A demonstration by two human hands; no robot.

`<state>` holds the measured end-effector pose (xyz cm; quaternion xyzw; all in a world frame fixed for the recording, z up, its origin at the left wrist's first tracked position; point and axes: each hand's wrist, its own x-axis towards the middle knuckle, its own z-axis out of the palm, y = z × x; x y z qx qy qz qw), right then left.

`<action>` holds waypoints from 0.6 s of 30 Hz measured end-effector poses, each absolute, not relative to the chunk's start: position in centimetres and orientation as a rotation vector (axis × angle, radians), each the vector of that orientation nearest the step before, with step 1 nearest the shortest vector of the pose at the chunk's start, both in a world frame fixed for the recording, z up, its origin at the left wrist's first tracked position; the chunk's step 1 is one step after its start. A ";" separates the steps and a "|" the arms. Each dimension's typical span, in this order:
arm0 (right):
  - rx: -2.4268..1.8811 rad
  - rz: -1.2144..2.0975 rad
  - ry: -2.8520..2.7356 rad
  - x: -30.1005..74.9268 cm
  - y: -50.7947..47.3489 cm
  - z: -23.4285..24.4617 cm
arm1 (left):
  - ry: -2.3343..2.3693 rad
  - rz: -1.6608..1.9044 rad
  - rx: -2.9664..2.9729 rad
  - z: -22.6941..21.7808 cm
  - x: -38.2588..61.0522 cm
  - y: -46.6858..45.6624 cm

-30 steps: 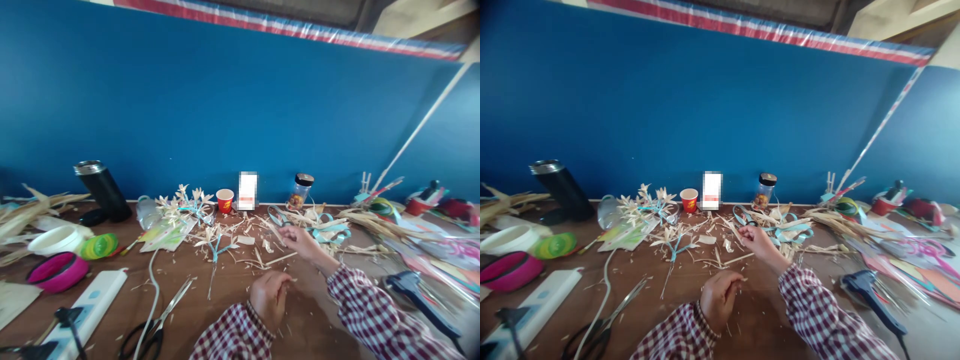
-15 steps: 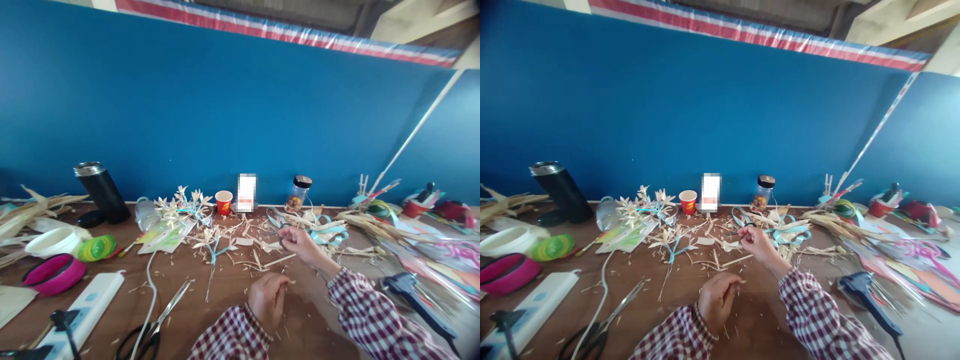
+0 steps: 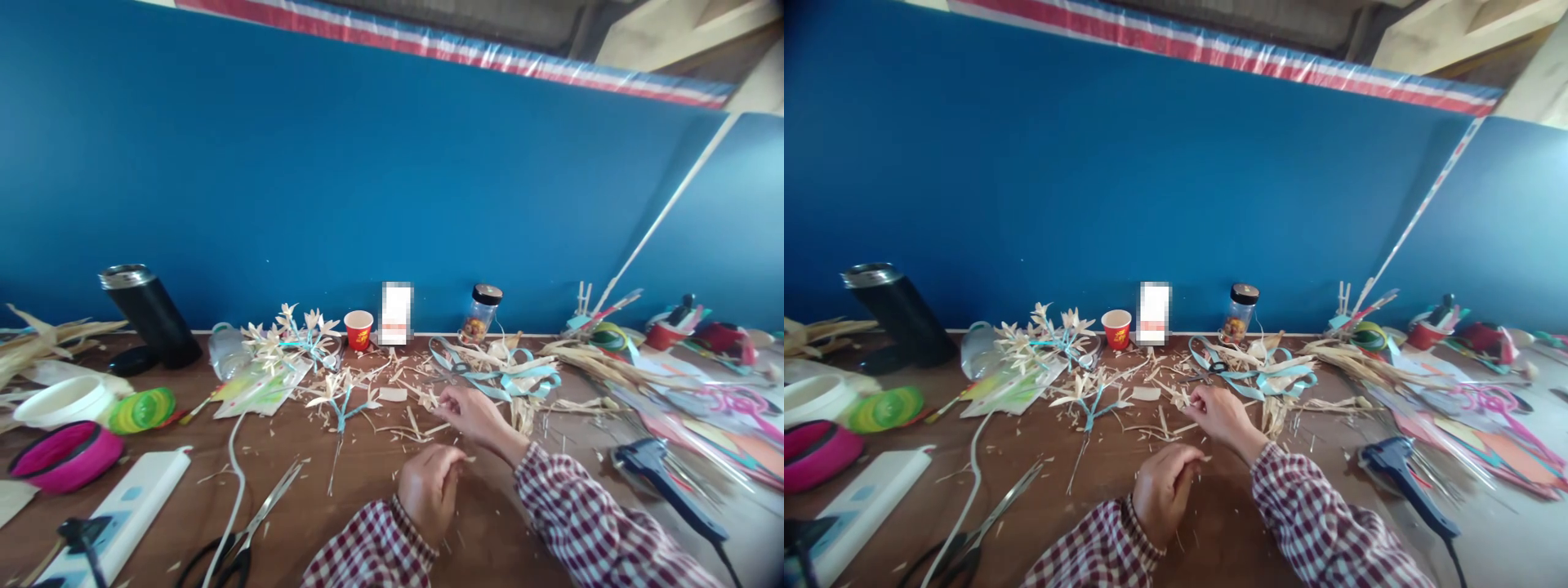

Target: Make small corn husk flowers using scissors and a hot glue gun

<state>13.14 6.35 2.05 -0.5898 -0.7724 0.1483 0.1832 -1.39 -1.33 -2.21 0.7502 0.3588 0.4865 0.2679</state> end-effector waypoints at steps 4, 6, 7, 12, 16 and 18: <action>-1.753 0.257 -2.189 12.7 6.5 0.9 | 0.977 1.291 2.004 -1.9 -1.5 -1.5; -1.712 0.307 -2.122 13.0 6.8 0.4 | 0.998 1.292 1.957 -1.7 -1.5 -1.5; -1.673 0.388 -2.068 13.2 7.0 0.3 | 1.015 1.292 1.914 -1.5 -1.5 -1.4; -1.459 0.972 -1.609 13.3 6.4 0.8 | 1.070 1.226 1.525 -1.2 -1.5 -0.5; -1.311 1.276 -1.286 12.5 4.4 1.6 | 1.046 1.253 1.320 -1.4 -2.0 0.7; -1.215 1.391 -1.211 12.2 3.6 1.7 | 1.008 1.285 1.309 -1.4 -2.3 1.1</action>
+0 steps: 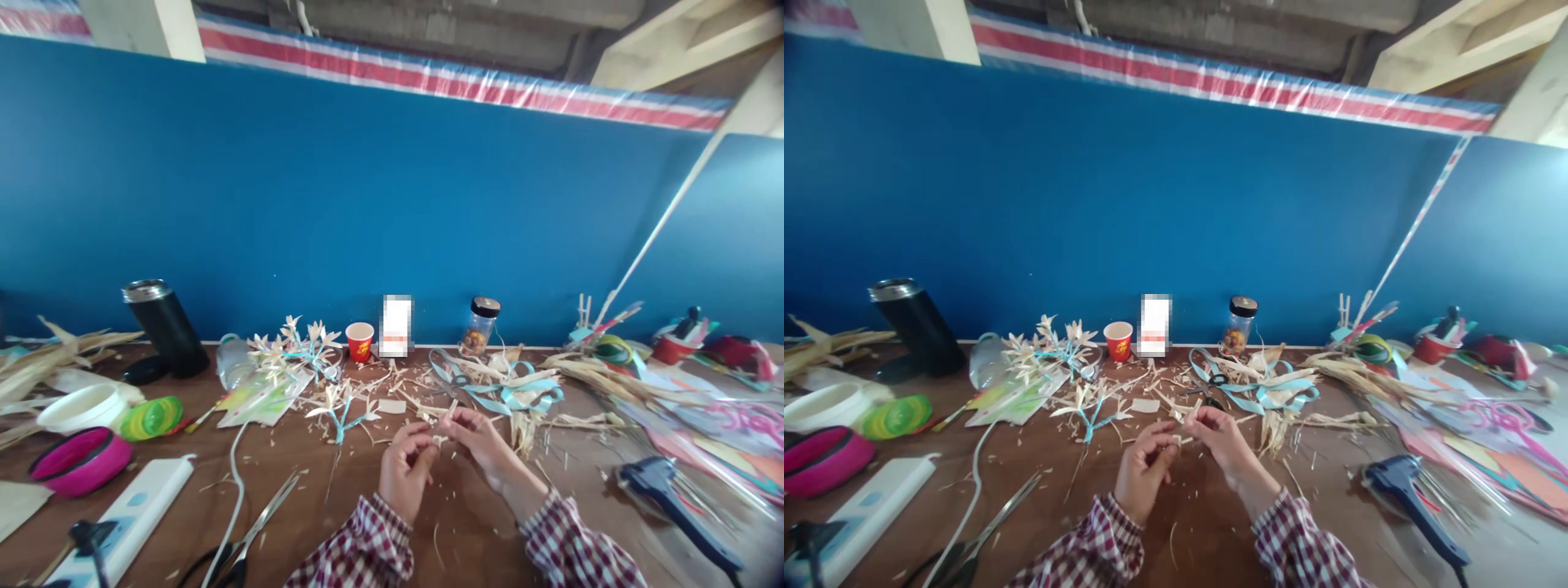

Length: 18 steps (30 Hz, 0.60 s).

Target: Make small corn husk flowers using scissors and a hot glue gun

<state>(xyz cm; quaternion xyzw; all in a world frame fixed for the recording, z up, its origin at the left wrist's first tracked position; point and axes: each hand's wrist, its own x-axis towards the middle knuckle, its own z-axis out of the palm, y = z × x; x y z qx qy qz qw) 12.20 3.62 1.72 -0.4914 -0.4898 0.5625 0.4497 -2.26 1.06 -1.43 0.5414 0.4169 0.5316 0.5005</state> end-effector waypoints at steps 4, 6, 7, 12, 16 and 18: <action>-1.095 1.447 -1.190 12.1 3.0 1.1 | 0.966 1.242 1.341 -1.2 -2.4 1.1; -1.063 1.435 -1.215 12.1 2.9 0.5 | 0.976 1.231 1.376 -1.1 -2.3 0.9; -1.050 1.445 -1.223 12.1 2.9 0.1 | 0.986 1.234 1.395 -1.1 -2.2 0.8; -1.062 1.440 -1.217 12.0 3.0 -1.5 | 1.073 1.285 1.516 -1.1 -2.1 0.5; -1.042 1.356 -1.325 12.3 2.6 -1.1 | 1.173 1.273 1.496 -1.0 -1.9 0.2; -1.012 1.350 -1.347 12.5 2.4 -0.6 | 1.210 1.269 1.453 -0.8 -1.8 0.2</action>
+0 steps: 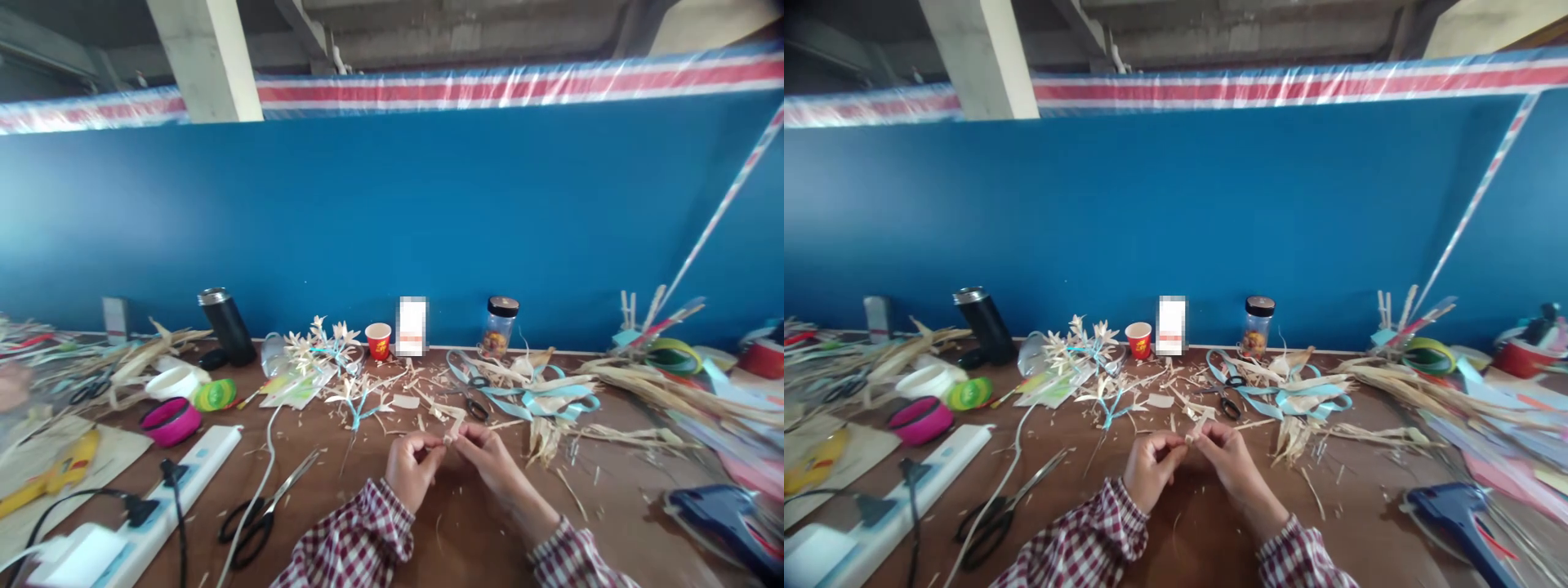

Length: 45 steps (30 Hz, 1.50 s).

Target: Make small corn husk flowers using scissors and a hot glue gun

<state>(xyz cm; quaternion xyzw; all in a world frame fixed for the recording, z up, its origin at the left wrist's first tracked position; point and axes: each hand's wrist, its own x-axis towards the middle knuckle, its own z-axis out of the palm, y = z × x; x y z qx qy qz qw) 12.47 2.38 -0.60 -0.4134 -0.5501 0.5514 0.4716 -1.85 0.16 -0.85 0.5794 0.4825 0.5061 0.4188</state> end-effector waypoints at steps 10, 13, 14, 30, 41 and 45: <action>-1.038 1.229 -1.387 12.2 2.2 0.1 | 1.203 1.399 1.527 -0.3 -1.9 -0.4; -1.032 1.208 -1.376 12.0 2.1 0.1 | 1.199 1.334 1.483 -0.4 -1.8 -0.4; -1.027 1.208 -1.372 12.0 2.0 0.1 | 1.208 1.310 1.470 -0.3 -1.8 -0.4; -0.969 1.380 -1.169 11.6 2.3 -1.1 | 1.230 1.314 1.615 -0.5 -2.1 0.0; -0.967 1.432 -0.978 11.2 1.7 -0.7 | 1.248 1.233 1.628 -0.9 -2.0 0.0; -0.993 1.332 -0.974 11.3 2.0 -0.7 | 1.253 1.233 1.639 -1.2 -2.0 0.0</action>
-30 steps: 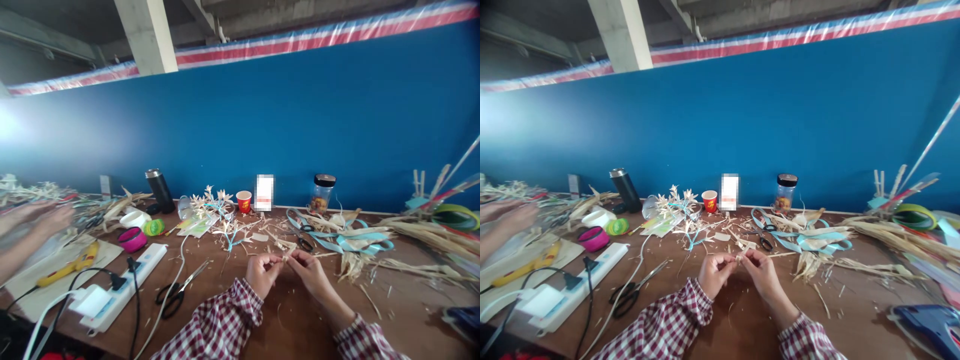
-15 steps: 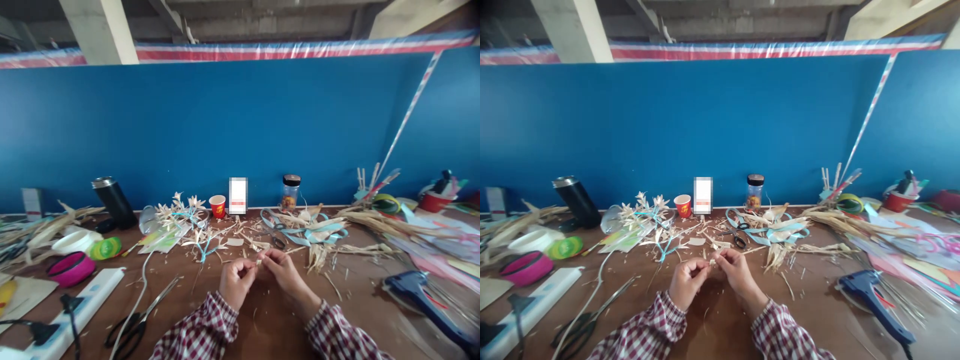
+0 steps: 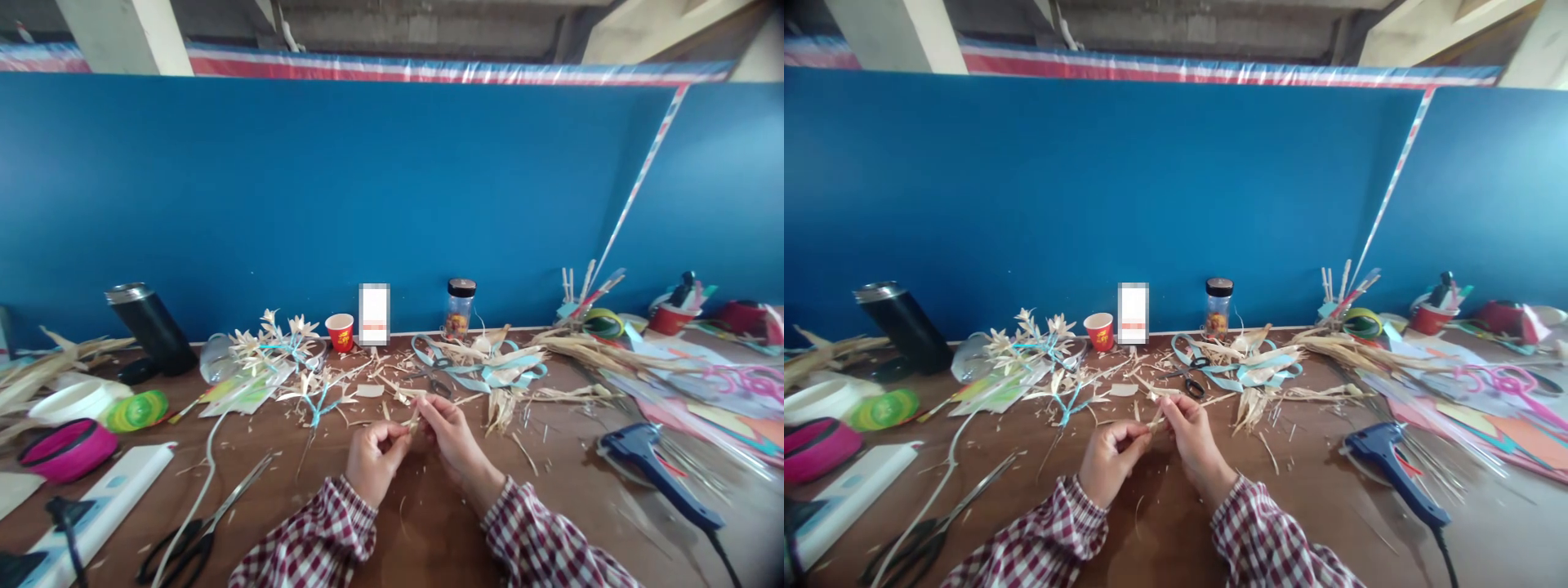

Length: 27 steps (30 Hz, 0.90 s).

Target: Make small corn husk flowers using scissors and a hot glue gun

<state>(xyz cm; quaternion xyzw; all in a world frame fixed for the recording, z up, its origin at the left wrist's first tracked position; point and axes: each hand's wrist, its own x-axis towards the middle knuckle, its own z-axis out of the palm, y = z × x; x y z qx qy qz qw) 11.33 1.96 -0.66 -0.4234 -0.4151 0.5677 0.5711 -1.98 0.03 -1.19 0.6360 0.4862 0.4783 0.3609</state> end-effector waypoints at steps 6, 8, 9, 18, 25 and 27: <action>-1.051 1.104 -1.118 11.6 2.2 -0.4 | 1.247 1.235 1.633 -1.3 -2.0 -0.1; -1.084 1.038 -1.155 11.6 2.3 -0.3 | 1.247 1.239 1.625 -1.4 -2.0 -0.1; -1.096 1.013 -1.154 11.7 2.3 -0.2 | 1.246 1.240 1.622 -1.5 -2.0 -0.1; -1.108 1.047 -0.932 12.4 2.4 -0.8 | 1.303 1.269 1.358 -0.4 -2.3 0.2; -1.060 1.224 -1.112 11.1 1.8 -0.7 | 1.291 1.293 1.439 -0.4 -2.1 0.0; -1.044 1.232 -1.075 11.1 1.7 -0.5 | 1.309 1.292 1.460 -0.7 -2.0 0.0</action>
